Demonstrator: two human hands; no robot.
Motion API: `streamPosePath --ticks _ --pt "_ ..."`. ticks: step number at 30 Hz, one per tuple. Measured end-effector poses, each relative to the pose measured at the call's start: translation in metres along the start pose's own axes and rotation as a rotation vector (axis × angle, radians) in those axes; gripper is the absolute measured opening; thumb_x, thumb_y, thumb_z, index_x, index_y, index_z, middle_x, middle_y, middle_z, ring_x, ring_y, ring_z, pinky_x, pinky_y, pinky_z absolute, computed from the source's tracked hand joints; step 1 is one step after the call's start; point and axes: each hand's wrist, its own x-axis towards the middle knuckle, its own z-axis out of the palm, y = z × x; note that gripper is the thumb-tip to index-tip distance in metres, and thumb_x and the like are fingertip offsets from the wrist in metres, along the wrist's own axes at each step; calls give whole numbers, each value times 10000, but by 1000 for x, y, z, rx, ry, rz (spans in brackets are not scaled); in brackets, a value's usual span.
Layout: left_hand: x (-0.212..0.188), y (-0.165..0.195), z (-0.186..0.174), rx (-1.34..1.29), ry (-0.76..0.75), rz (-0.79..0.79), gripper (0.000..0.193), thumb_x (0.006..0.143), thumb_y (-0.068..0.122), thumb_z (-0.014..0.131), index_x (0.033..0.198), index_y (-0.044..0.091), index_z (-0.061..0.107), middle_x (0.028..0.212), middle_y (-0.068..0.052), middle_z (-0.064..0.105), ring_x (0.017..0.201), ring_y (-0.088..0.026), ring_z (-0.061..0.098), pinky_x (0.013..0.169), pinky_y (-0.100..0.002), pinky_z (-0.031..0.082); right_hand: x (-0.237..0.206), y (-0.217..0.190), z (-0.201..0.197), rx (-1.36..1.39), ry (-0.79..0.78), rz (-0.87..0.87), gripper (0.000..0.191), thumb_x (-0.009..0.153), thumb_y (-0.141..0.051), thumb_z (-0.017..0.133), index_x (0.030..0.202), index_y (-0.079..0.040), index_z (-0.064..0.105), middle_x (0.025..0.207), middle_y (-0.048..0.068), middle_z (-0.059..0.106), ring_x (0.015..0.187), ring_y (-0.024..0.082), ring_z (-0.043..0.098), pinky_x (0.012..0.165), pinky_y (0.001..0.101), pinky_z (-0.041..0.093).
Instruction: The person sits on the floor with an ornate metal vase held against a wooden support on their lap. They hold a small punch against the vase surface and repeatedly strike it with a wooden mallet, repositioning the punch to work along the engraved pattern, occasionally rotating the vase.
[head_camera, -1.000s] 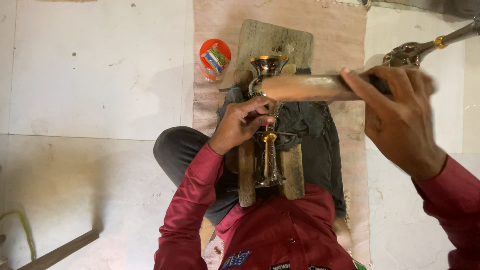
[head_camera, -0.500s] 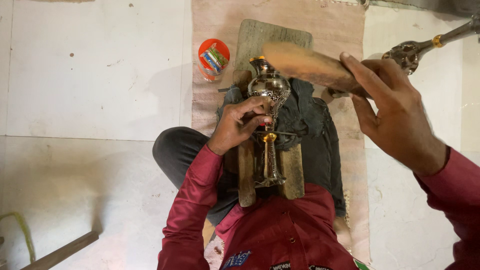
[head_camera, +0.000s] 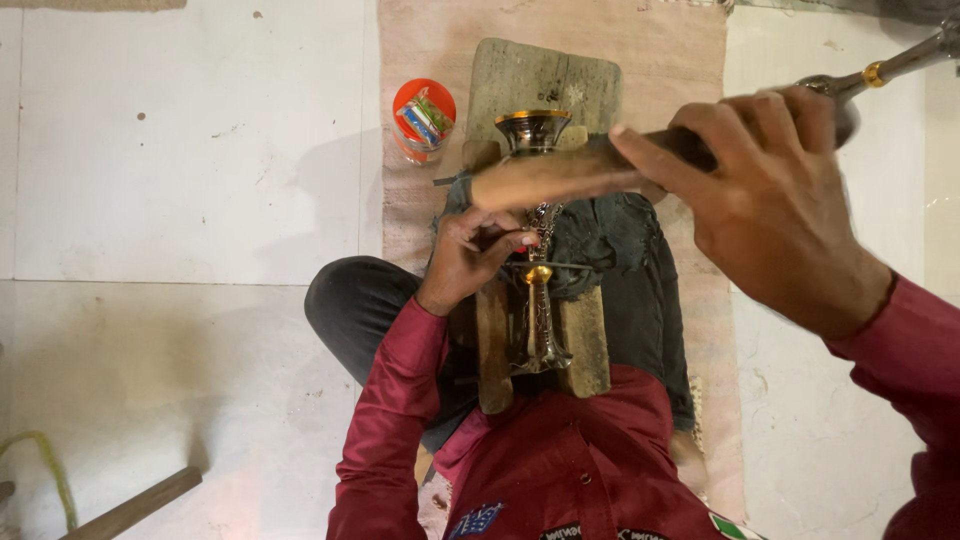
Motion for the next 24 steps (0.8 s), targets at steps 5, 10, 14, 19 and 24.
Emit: streamPosePath --ticks 5,10,14,19,24 --pt "-1 1 -2 -1 -16 19 279 965 -63 713 1224 -25 616 944 -33 727 903 -55 683 826 -233 581 7 0 5 63 -36 19 544 965 38 640 1476 -146 620 1165 125 647 986 256 553 931 449 430" --pt "-1 3 -1 -17 -7 26 144 974 -39 720 1095 -29 642 956 -35 743 891 -51 690 817 -224 562 9 0 4 -66 56 -44 495 968 51 646 1405 -176 695 1105 80 673 941 220 568 934 434 431" --pt "-1 3 -1 -20 -1 -27 85 971 -21 761 1009 -19 685 898 -26 711 814 -36 618 714 -216 510 11 0 3 -89 10 -74 450 982 7 665 1387 -185 695 1084 81 672 920 224 562 931 433 424" --pt "3 2 0 55 18 -24 83 960 -19 784 992 -5 708 868 -28 714 780 -46 610 686 -218 509 10 -2 2 148 -30 30 533 1032 16 619 1551 -100 592 1223 151 643 1036 252 547 963 413 443" --pt "-5 6 6 -165 206 108 232 993 -35 696 1196 20 599 1101 -75 683 968 -136 728 843 -291 621 -21 1 20 -46 -5 56 595 962 -11 687 1528 -142 557 1149 121 670 981 258 581 871 441 489"
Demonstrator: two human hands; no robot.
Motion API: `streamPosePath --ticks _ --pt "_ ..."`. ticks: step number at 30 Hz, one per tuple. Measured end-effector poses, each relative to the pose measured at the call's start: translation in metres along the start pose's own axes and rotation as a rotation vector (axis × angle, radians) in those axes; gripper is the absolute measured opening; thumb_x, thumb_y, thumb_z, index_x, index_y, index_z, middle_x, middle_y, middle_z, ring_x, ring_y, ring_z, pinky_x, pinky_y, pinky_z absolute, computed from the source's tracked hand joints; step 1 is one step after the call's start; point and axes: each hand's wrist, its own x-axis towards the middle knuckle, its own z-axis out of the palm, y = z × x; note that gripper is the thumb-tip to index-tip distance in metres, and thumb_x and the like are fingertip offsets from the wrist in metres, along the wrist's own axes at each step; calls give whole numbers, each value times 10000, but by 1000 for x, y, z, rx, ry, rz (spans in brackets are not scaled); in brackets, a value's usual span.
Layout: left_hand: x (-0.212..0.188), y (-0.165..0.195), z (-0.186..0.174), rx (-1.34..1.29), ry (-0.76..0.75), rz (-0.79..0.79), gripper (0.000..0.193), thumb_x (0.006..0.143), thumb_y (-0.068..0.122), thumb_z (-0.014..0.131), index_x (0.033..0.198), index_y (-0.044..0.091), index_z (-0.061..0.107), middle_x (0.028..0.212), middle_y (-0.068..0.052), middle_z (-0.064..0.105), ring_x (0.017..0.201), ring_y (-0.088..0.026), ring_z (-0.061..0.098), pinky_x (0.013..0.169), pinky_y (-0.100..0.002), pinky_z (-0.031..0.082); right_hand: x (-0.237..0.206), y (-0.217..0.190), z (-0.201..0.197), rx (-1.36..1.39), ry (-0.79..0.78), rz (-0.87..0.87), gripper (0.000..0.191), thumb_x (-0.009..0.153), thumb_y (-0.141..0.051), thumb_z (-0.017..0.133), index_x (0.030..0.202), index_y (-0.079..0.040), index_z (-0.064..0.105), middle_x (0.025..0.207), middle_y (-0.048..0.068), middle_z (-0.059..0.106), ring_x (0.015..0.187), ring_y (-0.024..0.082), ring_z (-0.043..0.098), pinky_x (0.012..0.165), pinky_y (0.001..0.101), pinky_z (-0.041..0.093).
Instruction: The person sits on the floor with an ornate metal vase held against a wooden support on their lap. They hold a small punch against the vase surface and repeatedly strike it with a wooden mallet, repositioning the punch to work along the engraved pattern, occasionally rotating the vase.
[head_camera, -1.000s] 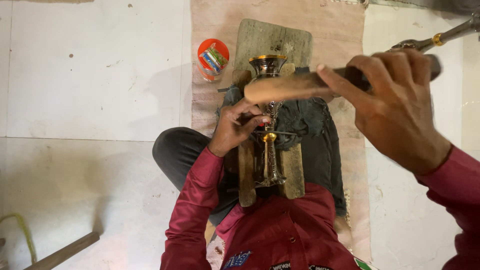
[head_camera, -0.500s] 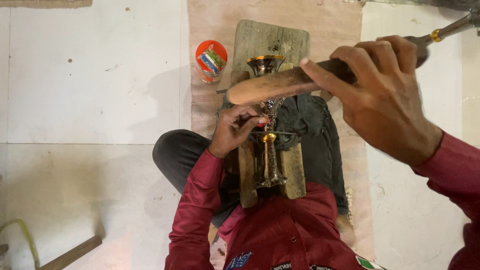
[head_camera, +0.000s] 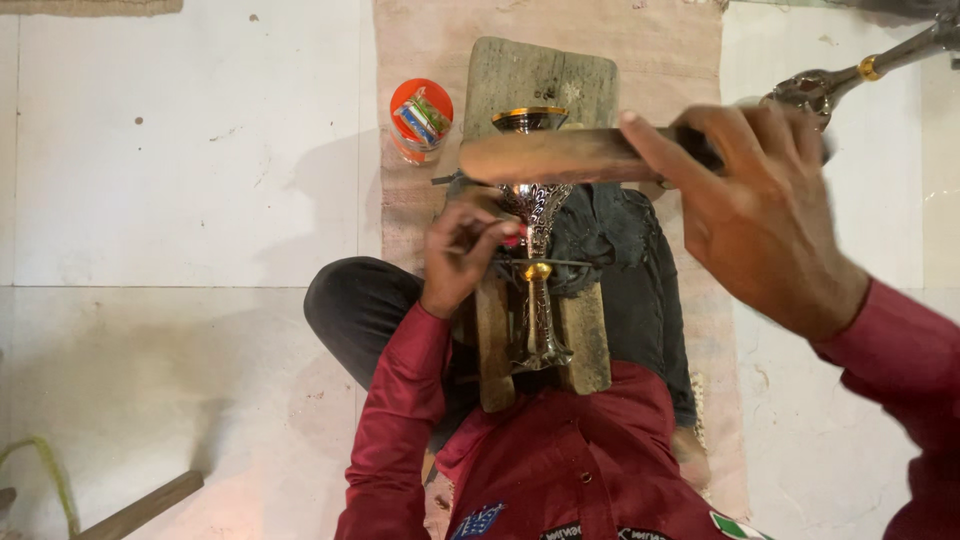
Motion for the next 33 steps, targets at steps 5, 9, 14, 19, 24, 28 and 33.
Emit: streamPosePath --ticks 5,9,14,19,24,28,33 --pt "-41 0 2 134 389 -20 333 1001 -19 718 1247 18 497 991 -74 652 895 -147 675 758 -274 567 -60 -27 55 739 -104 427 365 910 -60 704 1261 -46 605 1043 98 617 846 215 642 695 359 575" --pt "-101 5 16 -91 370 -237 223 1032 148 611 1194 68 480 883 -20 584 724 -102 594 601 -227 490 -99 -87 84 939 -129 307 376 616 -29 806 954 -60 644 913 92 632 822 241 664 667 365 542" --pt "-152 21 15 547 22 -175 283 1013 202 701 1146 12 539 922 -117 599 800 -196 609 664 -305 521 -110 -136 92 745 22 78 423 547 21 754 949 -54 643 996 87 685 870 283 663 694 395 507" --pt "-155 22 15 1004 -42 60 406 806 165 764 1167 8 666 1038 -132 714 842 -266 732 650 -337 581 -108 -137 97 672 57 121 378 570 25 760 926 -61 667 873 79 689 767 268 647 652 407 480" --pt "-152 17 19 1059 -14 155 308 784 147 775 1067 51 703 943 -73 697 789 -242 710 656 -344 565 -110 -137 105 790 47 219 401 558 -4 780 940 -50 666 861 113 690 761 305 667 667 413 518" --pt "-151 24 21 1170 -101 266 233 706 30 715 928 99 710 768 -27 605 673 -211 644 594 -362 504 -112 -130 110 1002 -124 468 366 654 -41 777 1002 -30 666 871 156 715 763 314 747 655 409 577" --pt "-145 47 25 1243 -236 401 300 696 38 736 996 23 723 769 -50 568 677 -211 620 612 -355 526 -104 -127 118 950 -266 464 431 667 -92 780 1082 -56 667 872 191 736 781 368 742 651 445 572"
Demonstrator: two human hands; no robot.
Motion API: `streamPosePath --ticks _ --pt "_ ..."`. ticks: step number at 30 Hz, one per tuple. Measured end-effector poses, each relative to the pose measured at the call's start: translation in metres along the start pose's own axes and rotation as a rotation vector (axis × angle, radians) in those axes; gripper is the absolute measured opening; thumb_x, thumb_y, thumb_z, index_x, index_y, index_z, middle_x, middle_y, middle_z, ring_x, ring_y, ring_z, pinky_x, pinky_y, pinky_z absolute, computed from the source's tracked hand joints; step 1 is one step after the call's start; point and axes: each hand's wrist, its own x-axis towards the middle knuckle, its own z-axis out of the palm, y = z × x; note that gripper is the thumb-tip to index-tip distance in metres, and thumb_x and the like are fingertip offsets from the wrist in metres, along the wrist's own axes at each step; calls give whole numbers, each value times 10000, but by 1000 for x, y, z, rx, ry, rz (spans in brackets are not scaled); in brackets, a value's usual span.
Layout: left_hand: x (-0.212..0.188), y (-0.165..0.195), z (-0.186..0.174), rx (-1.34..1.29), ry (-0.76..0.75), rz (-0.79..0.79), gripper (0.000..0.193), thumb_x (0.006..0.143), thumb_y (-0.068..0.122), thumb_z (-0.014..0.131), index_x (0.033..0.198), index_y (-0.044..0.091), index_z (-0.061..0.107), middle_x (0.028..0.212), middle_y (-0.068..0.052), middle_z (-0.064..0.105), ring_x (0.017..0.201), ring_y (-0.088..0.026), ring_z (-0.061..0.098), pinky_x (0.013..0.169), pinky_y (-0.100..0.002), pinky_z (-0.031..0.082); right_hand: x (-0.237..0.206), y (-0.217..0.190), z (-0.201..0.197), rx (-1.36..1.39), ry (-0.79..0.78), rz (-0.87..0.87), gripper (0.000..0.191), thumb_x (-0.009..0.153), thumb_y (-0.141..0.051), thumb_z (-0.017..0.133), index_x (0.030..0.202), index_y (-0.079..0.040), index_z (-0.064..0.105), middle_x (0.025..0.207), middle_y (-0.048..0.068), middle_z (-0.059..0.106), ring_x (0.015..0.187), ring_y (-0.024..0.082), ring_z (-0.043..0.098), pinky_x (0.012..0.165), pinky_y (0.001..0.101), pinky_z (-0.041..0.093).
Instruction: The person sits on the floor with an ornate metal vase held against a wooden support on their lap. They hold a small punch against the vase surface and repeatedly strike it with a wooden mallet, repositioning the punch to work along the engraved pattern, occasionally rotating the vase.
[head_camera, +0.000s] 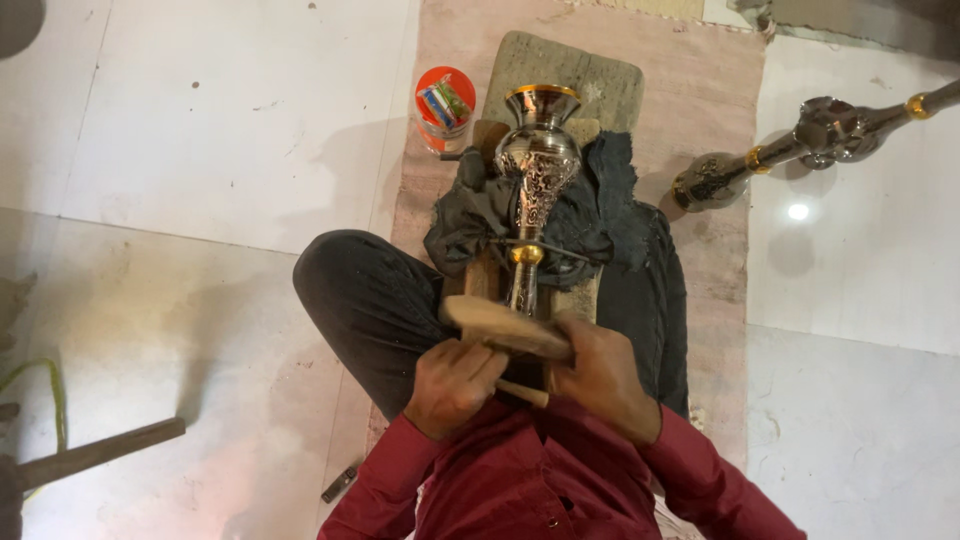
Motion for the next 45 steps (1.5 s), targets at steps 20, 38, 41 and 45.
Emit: streamPosePath --ticks 20,38,41,45 --pt "97 -44 -50 -135 -38 -230 164 950 137 697 1088 47 701 1019 -139 677 876 -334 705 738 -416 560 1 41 -82 111 112 449 547 839 -256 806 1280 -22 582 977 133 704 849 237 697 725 417 587" --pt "141 -81 10 -1044 -82 -487 299 973 -15 721 1256 -25 625 1117 -85 705 998 -118 693 871 -288 629 33 1 -121 -113 270 -164 684 860 -79 741 1493 -48 483 1255 221 638 1116 364 671 917 428 536" --pt "142 -82 14 -923 -153 -500 345 944 -10 751 1281 8 679 1091 -92 741 953 -110 704 841 -273 627 35 3 -121 -148 315 -168 668 905 -93 743 1521 -65 486 1224 206 641 1058 365 661 884 436 533" --pt "148 -79 13 -664 -187 -286 347 897 8 794 1230 22 697 1176 -141 761 978 -177 754 812 -285 627 41 12 -122 -486 321 -170 657 902 -113 758 1520 -129 535 1176 174 663 986 339 662 828 449 526"
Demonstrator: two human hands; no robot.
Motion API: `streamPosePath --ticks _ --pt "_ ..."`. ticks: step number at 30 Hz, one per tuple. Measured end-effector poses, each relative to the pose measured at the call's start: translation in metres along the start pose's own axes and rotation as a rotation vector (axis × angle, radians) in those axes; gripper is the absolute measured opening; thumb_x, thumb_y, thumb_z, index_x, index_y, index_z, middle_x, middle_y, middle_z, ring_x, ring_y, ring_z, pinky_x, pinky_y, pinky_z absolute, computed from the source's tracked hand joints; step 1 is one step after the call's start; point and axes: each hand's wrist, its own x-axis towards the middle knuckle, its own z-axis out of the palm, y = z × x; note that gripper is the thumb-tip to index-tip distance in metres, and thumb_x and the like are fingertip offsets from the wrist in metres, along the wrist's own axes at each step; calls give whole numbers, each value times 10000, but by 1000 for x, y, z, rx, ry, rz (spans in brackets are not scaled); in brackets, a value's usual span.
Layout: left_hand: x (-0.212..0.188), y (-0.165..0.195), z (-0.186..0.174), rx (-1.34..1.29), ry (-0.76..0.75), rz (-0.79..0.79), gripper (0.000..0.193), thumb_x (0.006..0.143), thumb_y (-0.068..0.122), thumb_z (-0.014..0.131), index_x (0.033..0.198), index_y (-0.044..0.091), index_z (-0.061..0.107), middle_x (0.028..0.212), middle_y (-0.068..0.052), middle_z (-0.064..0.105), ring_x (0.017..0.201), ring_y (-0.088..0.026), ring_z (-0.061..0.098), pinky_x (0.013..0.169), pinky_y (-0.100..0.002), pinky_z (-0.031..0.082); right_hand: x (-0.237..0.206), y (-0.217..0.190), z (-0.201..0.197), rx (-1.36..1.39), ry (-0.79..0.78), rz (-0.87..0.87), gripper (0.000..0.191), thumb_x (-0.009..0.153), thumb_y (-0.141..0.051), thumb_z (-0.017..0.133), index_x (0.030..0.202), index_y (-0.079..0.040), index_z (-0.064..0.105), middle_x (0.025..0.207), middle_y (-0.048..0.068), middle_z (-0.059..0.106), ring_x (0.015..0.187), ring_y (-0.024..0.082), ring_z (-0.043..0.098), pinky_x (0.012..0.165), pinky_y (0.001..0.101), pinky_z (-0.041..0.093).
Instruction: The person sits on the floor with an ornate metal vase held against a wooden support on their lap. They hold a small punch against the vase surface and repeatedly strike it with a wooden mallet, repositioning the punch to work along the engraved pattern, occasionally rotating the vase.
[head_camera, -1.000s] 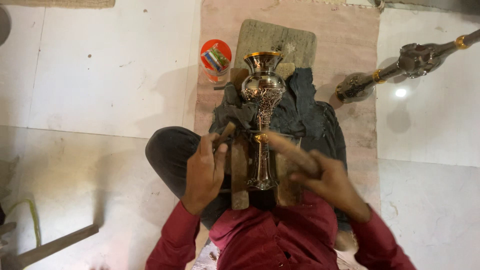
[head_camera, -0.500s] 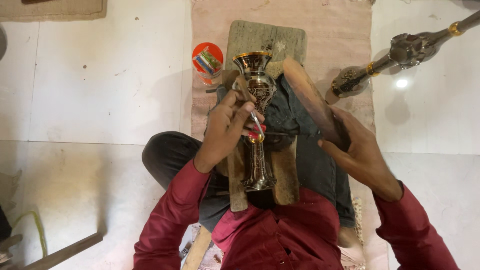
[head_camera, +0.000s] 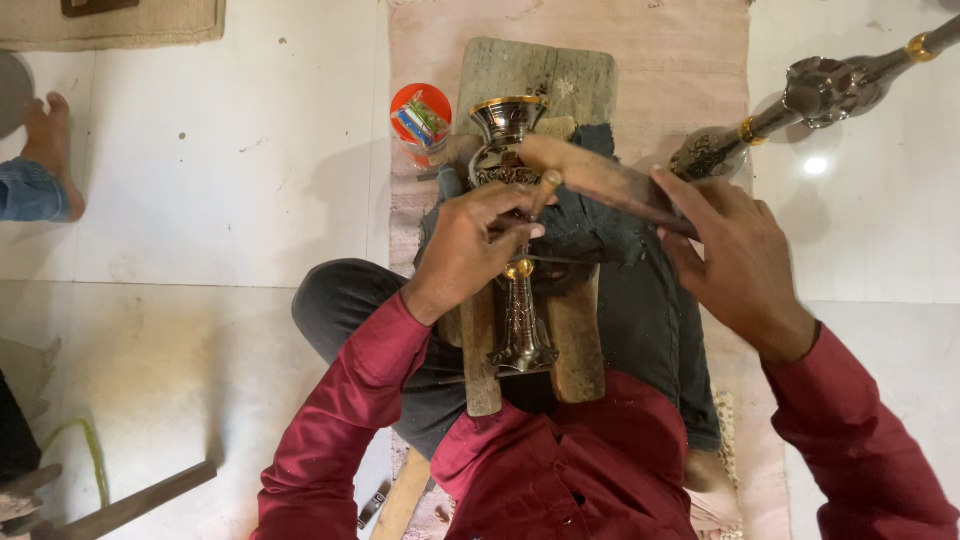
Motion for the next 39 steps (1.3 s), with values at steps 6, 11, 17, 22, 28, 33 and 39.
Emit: streamPosePath --ticks 6,11,17,22,28,33,39 --pt "10 11 2 56 -30 8 417 877 16 775 1275 43 653 1060 -173 761 961 -230 798 772 -319 628 3 7 6 -13 9 -15 645 934 -131 760 1544 -147 551 1138 149 665 948 311 655 830 455 521" --pt "18 21 2 188 -84 -118 475 857 30 771 1309 78 631 933 -190 746 798 -279 762 688 -370 578 4 6 5 121 15 31 625 952 -110 735 1549 -137 552 1166 169 647 1006 335 638 845 451 522" --pt "19 26 1 198 -57 51 476 864 -12 749 1314 79 623 1050 -204 730 900 -317 760 732 -393 580 7 8 3 146 47 7 606 940 -64 725 1524 -114 571 1218 202 634 1078 375 615 895 471 526" --pt "20 27 2 207 -75 -15 488 857 -6 757 1317 94 629 1005 -191 727 900 -316 768 745 -407 582 8 15 -3 95 -1 45 622 906 -44 740 1502 -113 574 1211 207 642 1043 331 657 835 416 579" --pt "20 27 3 234 -86 -32 465 863 -21 741 1301 87 628 1028 -198 724 925 -322 764 745 -404 585 6 28 -6 465 3 129 712 939 44 673 1598 -118 458 1300 182 602 1112 255 669 870 324 609" --pt "20 27 5 259 -45 48 466 847 -22 745 1290 84 645 1028 -208 724 933 -351 743 747 -412 578 1 33 -7 349 11 41 724 916 89 677 1578 -140 492 1312 190 592 1147 278 653 917 336 620" --pt "19 27 6 279 -44 9 463 853 -14 745 1294 86 643 982 -212 723 870 -350 744 733 -420 574 -2 30 -13 220 70 -4 712 917 75 704 1560 -167 519 1270 163 620 1135 285 636 920 392 572"
